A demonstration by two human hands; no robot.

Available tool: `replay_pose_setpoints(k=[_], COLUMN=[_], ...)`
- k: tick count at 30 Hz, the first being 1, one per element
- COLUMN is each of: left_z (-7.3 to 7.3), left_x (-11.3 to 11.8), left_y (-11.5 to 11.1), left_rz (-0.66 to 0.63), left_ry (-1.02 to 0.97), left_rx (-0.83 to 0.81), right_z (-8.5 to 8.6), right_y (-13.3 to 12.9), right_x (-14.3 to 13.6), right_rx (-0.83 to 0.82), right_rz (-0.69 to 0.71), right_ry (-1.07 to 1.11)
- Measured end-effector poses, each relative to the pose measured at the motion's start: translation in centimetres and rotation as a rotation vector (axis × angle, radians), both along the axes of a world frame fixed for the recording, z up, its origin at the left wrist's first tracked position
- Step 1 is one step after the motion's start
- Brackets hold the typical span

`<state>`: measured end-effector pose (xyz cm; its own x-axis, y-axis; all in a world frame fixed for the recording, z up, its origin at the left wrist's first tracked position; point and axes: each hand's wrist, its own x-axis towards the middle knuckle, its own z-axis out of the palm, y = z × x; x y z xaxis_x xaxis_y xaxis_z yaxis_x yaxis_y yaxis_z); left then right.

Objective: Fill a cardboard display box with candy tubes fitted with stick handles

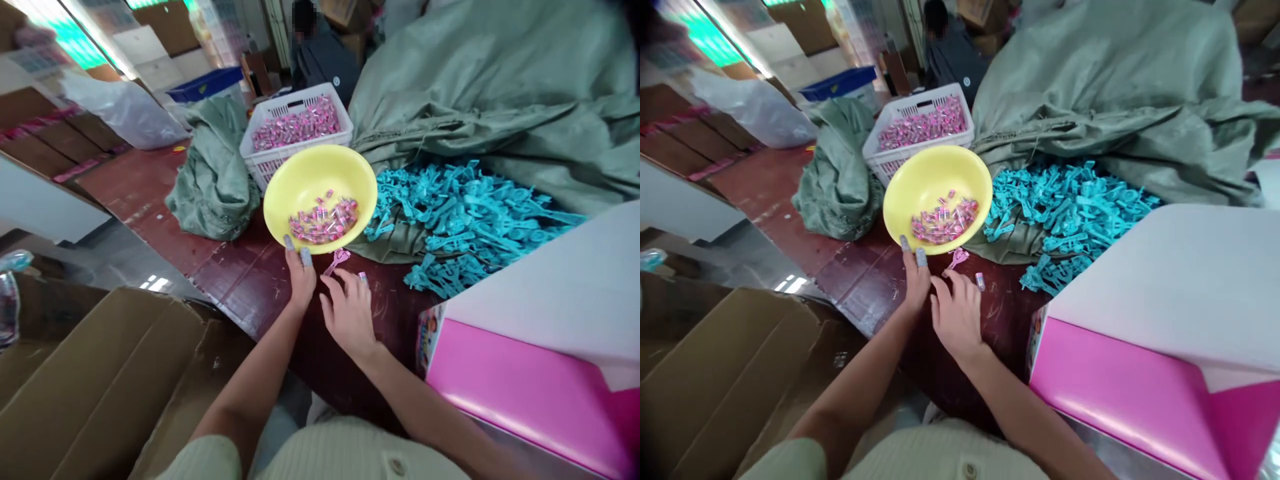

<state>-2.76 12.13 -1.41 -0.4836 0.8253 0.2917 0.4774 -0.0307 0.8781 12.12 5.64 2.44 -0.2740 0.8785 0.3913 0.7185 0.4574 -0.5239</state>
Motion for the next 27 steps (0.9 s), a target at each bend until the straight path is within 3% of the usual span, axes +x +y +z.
replay_pose_setpoints(k=[3, 5, 8, 11, 16, 20, 23, 25, 27], left_z=[-0.8, -1.0, -1.0, -0.9, -0.6, -1.1, -2.0, -2.0, -1.4], left_x=[-1.8, -3.9, -6.8, -7.8, -7.7, -8.6, -9.2, -9.2, -8.9], left_y=[-2.3, -4.7, -8.1, -9.4, -9.1, -9.6, -9.6, -9.6, -9.6], left_rz=[0.097, 0.129, 0.074, 0.005, 0.011, 0.03, 0.037, 0.037, 0.046], left_ry=[0.205, 0.437, 0.724, 0.81, 0.756, 0.718, 0.706, 0.695, 0.678], left_rx=[-0.046, -0.196, -0.464, -0.548, -0.513, -0.463, -0.454, -0.458, -0.462], right_z=[-3.8, -5.0, -5.0, -4.0, -3.7, -4.5, -3.0, -0.3, 2.6], right_y=[-2.0, -1.5, -0.1, 1.4, 3.4, 3.6, 4.2, 5.4, 7.3], right_x=[1.7, 2.6, 3.7, 5.1, 8.3, 9.5, 8.0, 6.1, 4.2], right_rx=[-0.187, -0.216, -0.175, -0.208, -0.286, -0.312, -0.285, -0.197, -0.083], right_rz=[-0.124, -0.182, -0.31, -0.379, -0.26, -0.127, -0.028, 0.059, 0.045], right_ry=[-0.191, -0.264, -0.318, -0.4, -0.488, -0.334, -0.044, 0.11, 0.166])
